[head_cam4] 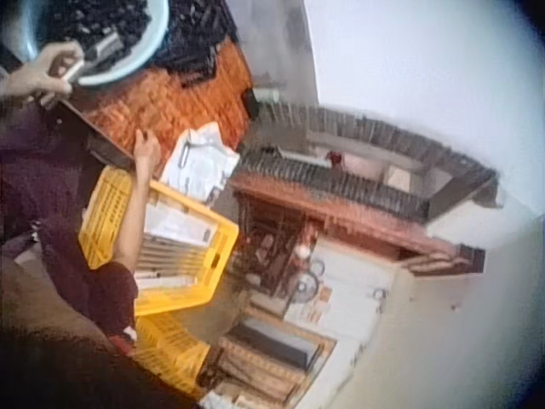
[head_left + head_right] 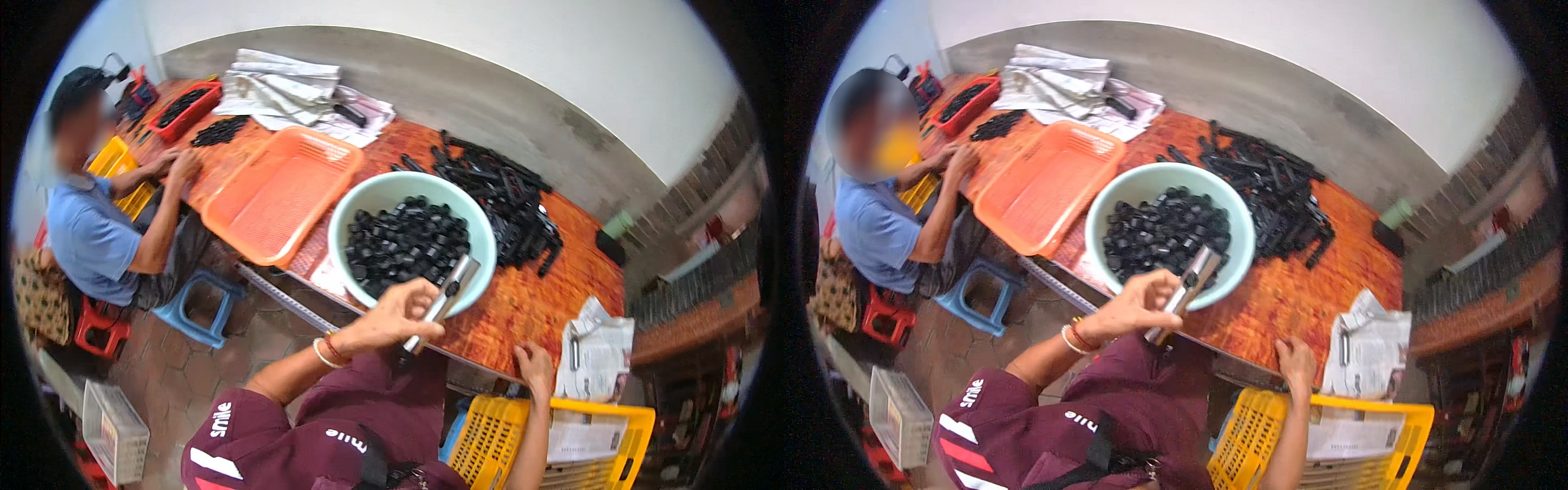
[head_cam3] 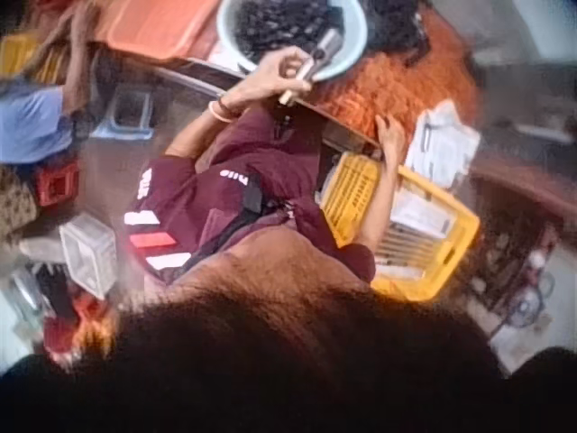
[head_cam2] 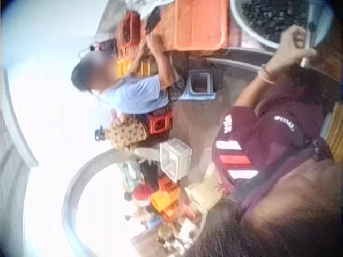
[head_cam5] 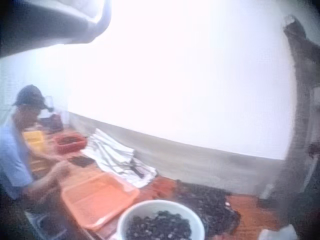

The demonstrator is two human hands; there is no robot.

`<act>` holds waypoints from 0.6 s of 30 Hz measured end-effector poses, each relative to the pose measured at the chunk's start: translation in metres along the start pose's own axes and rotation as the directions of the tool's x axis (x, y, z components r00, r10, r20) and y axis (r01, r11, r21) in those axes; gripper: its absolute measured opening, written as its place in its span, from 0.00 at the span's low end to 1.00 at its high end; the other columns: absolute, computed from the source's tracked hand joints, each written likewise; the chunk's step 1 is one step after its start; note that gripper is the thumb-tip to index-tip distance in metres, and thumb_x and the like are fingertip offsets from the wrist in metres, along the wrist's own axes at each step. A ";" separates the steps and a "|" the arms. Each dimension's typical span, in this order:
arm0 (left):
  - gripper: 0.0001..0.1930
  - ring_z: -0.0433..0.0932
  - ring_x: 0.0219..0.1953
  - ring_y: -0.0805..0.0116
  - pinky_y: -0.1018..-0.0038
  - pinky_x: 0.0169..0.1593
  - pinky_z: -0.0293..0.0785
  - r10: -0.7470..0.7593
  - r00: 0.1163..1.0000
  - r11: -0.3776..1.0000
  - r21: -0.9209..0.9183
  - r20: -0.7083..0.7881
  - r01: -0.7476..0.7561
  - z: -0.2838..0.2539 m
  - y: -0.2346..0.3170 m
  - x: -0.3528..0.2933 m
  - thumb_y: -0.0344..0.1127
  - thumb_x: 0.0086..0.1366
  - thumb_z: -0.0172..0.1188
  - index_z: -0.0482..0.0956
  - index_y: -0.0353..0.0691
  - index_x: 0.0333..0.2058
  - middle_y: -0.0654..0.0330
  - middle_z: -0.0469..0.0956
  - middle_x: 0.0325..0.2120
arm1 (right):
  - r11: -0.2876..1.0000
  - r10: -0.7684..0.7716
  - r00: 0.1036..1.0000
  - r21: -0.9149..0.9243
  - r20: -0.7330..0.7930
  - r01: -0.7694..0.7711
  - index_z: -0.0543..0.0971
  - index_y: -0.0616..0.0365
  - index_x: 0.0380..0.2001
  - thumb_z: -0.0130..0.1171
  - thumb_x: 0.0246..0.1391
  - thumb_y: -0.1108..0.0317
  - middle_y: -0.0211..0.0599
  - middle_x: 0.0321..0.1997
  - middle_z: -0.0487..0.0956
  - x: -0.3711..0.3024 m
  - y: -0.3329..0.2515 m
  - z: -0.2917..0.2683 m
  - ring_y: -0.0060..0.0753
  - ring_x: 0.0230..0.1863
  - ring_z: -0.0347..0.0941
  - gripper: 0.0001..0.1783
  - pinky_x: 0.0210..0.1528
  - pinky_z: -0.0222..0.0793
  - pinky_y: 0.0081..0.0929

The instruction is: The person repeatedly picks a black cylindrical part from a bowl, places it onto a metal rod, and then places the assembled unit into a yellow crate. The process is repeated continuously.

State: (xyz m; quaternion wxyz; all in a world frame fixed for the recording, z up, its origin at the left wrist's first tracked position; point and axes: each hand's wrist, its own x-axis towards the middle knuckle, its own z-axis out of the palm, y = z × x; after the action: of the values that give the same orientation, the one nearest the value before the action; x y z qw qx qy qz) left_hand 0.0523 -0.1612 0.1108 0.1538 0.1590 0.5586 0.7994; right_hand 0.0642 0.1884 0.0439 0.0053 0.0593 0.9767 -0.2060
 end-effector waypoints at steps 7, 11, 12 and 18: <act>0.19 0.76 0.34 0.74 0.77 0.40 0.72 0.238 0.849 0.873 0.487 -0.471 0.026 -0.156 0.082 -0.040 0.30 0.60 0.57 0.71 0.33 0.50 0.60 0.78 0.36 | 0.999 0.049 0.998 0.018 0.037 -0.050 0.81 0.59 0.34 0.57 0.51 0.55 0.50 0.33 0.80 0.002 -0.006 0.000 0.52 0.38 0.76 0.18 0.40 0.70 0.41; 0.10 0.73 0.19 0.75 0.77 0.21 0.69 0.245 0.717 0.647 0.661 -0.653 0.380 -0.261 0.072 -0.032 0.33 0.62 0.56 0.74 0.33 0.38 0.62 0.73 0.22 | 0.998 0.056 0.998 0.021 0.020 -0.057 0.80 0.60 0.33 0.57 0.50 0.56 0.51 0.31 0.80 0.004 -0.015 -0.006 0.53 0.37 0.76 0.18 0.39 0.70 0.42; 0.10 0.72 0.18 0.74 0.75 0.20 0.68 0.203 0.713 0.627 0.648 -0.671 0.432 -0.279 0.066 -0.029 0.34 0.60 0.58 0.75 0.32 0.34 0.62 0.72 0.19 | 0.998 0.054 0.998 0.013 0.015 -0.055 0.80 0.61 0.33 0.57 0.50 0.56 0.51 0.31 0.80 0.006 -0.016 -0.006 0.53 0.37 0.76 0.18 0.39 0.70 0.42; 0.13 0.73 0.16 0.59 0.64 0.22 0.69 -0.007 0.833 0.144 0.823 -0.554 0.549 -0.335 0.020 0.010 0.36 0.55 0.54 0.75 0.28 0.28 0.50 0.72 0.15 | 0.998 0.043 0.999 0.045 0.003 -0.043 0.80 0.61 0.33 0.58 0.49 0.55 0.52 0.31 0.80 0.010 -0.001 0.005 0.54 0.37 0.76 0.18 0.39 0.70 0.44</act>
State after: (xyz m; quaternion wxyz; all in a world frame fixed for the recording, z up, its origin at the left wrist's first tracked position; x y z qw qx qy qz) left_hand -0.1006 -0.4469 0.0212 0.0444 -0.0688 0.9686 0.2348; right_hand 0.0540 0.1866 0.0395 0.0096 0.0801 0.9703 -0.2279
